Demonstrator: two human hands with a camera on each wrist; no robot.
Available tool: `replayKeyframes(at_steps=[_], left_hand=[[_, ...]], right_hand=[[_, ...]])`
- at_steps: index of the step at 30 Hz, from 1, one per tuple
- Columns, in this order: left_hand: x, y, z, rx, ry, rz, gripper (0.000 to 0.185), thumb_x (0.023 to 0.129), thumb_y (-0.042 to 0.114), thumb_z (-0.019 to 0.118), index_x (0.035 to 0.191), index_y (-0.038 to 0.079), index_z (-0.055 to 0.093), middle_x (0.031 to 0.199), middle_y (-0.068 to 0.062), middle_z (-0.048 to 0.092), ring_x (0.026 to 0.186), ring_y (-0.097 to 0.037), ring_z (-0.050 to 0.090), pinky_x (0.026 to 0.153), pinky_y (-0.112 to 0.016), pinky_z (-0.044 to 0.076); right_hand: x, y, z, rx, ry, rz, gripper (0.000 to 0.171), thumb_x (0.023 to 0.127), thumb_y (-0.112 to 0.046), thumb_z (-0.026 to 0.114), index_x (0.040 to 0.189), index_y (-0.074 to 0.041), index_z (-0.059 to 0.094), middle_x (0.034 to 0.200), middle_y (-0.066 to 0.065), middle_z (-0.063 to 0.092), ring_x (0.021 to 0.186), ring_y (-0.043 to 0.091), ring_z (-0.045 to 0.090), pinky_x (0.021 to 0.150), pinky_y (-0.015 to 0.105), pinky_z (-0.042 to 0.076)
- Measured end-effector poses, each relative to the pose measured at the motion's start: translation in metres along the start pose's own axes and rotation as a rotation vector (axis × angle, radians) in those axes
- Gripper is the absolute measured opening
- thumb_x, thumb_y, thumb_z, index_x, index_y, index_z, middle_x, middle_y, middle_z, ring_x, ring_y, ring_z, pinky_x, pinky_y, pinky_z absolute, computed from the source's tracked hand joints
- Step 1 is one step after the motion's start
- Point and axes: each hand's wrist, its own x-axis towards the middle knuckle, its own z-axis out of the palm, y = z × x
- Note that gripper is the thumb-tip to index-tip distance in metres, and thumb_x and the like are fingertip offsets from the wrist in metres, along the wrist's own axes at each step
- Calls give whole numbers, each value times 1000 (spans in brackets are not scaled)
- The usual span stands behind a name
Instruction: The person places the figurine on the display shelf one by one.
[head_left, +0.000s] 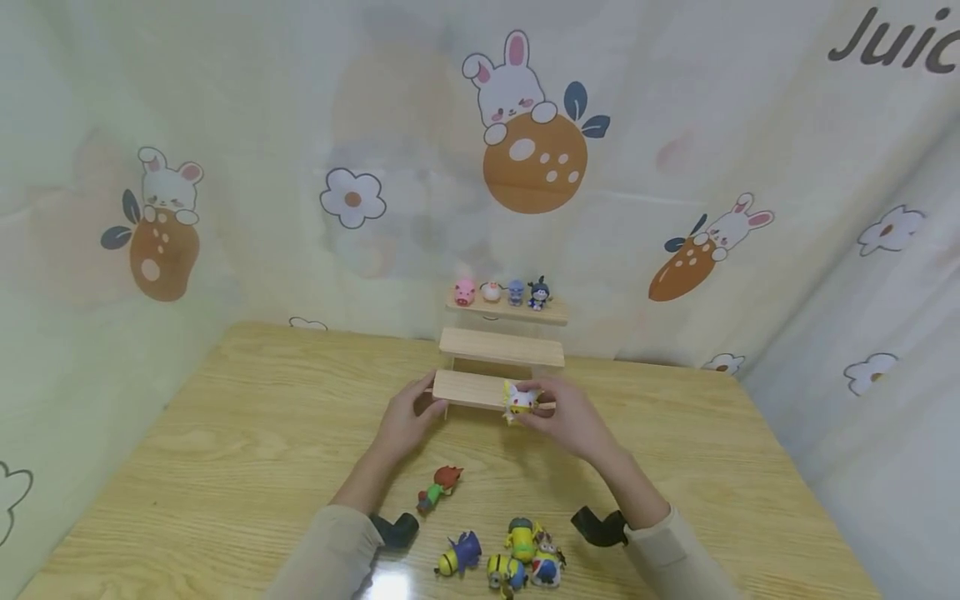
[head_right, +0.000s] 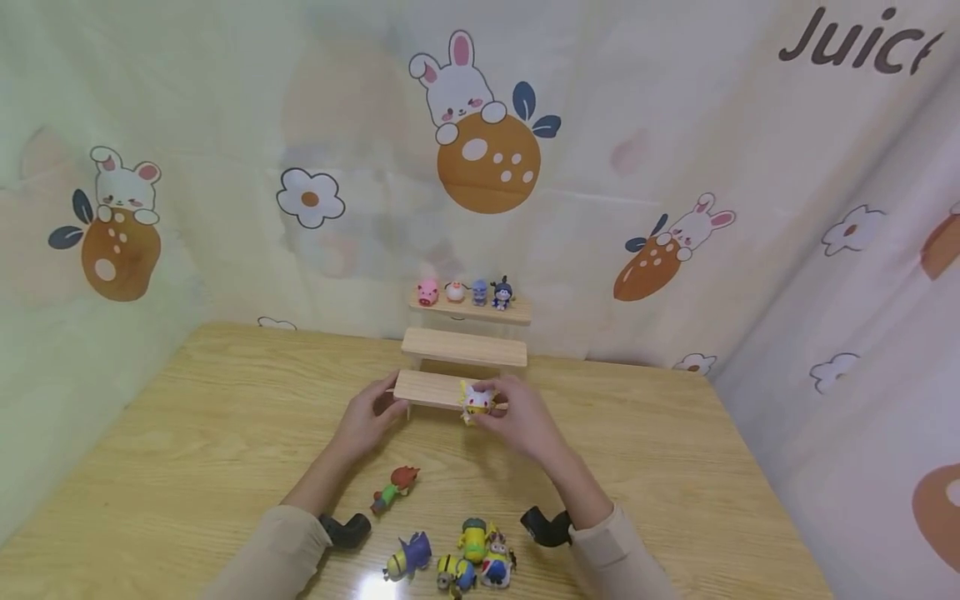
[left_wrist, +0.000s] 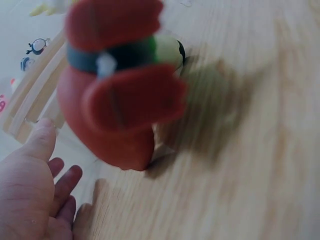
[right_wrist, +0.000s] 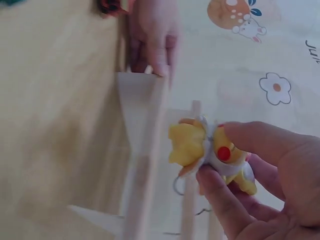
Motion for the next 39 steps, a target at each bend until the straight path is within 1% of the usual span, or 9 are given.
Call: replayKeyframes(at_steps=[4, 9, 12, 17, 21, 25, 30, 33, 39], left_hand=[[0, 1, -1, -13, 1, 1, 64, 90, 36, 62, 144, 8, 41, 136, -13, 54, 119, -28, 56, 110, -47, 36], [0, 1, 0, -38, -14, -1, 64, 91, 35, 62, 144, 8, 39, 137, -12, 52, 116, -25, 58, 108, -44, 39], [0, -1, -1, -42, -15, -7, 64, 91, 35, 62, 145, 9, 39, 139, -11, 51, 117, -25, 57, 108, -44, 39], [1, -2, -1, -31, -5, -7, 64, 91, 34, 62, 145, 8, 38, 140, -11, 51, 121, -25, 55, 111, -45, 35], [0, -2, 0, -37, -10, -4, 64, 91, 33, 62, 145, 8, 39, 140, -11, 51, 117, -25, 58, 108, -43, 40], [-1, -2, 1, -40, -24, -1, 65, 91, 34, 62, 145, 8, 38, 138, -12, 52, 115, -24, 59, 104, -40, 44], [-3, -2, 2, -42, -20, -13, 66, 91, 37, 61, 145, 7, 38, 136, -10, 54, 115, -23, 59, 103, -40, 44], [-3, -2, 2, -45, -19, -2, 66, 91, 37, 61, 144, 6, 38, 135, -11, 54, 115, -24, 59, 103, -41, 45], [-2, -2, 2, -44, -19, -9, 65, 91, 39, 60, 145, 9, 38, 137, -8, 54, 114, -21, 60, 102, -39, 46]], right_hand=[[21, -15, -12, 14, 50, -8, 39, 83, -14, 74, 120, -8, 63, 120, 14, 59, 103, 31, 64, 81, 30, 57], [46, -32, -22, 29, 85, -20, 41, 84, -18, 73, 123, -10, 62, 125, 14, 57, 108, 34, 62, 81, 33, 57], [63, -35, -21, 42, 103, -6, 41, 84, -20, 73, 123, -12, 62, 128, 12, 58, 111, 33, 62, 81, 34, 57], [82, -32, -13, 106, 120, 18, 42, 83, -15, 74, 123, -10, 62, 133, 14, 54, 112, 34, 61, 84, 34, 56], [92, -28, -3, 109, 138, 14, 42, 82, -13, 75, 121, -8, 62, 133, 17, 51, 110, 35, 62, 87, 33, 55], [99, -27, 5, 115, 161, 16, 41, 81, -12, 76, 120, -7, 64, 132, 17, 51, 109, 34, 62, 85, 32, 56], [104, -31, 12, 132, 156, -2, 42, 81, -12, 75, 121, -6, 63, 131, 18, 53, 109, 35, 62, 85, 33, 56], [108, -34, 15, 124, 165, 0, 41, 81, -13, 75, 120, -8, 63, 130, 16, 55, 108, 33, 62, 85, 33, 56], [113, -36, 21, 106, 172, -5, 39, 82, -13, 75, 118, -6, 64, 127, 15, 57, 106, 31, 63, 85, 34, 56]])
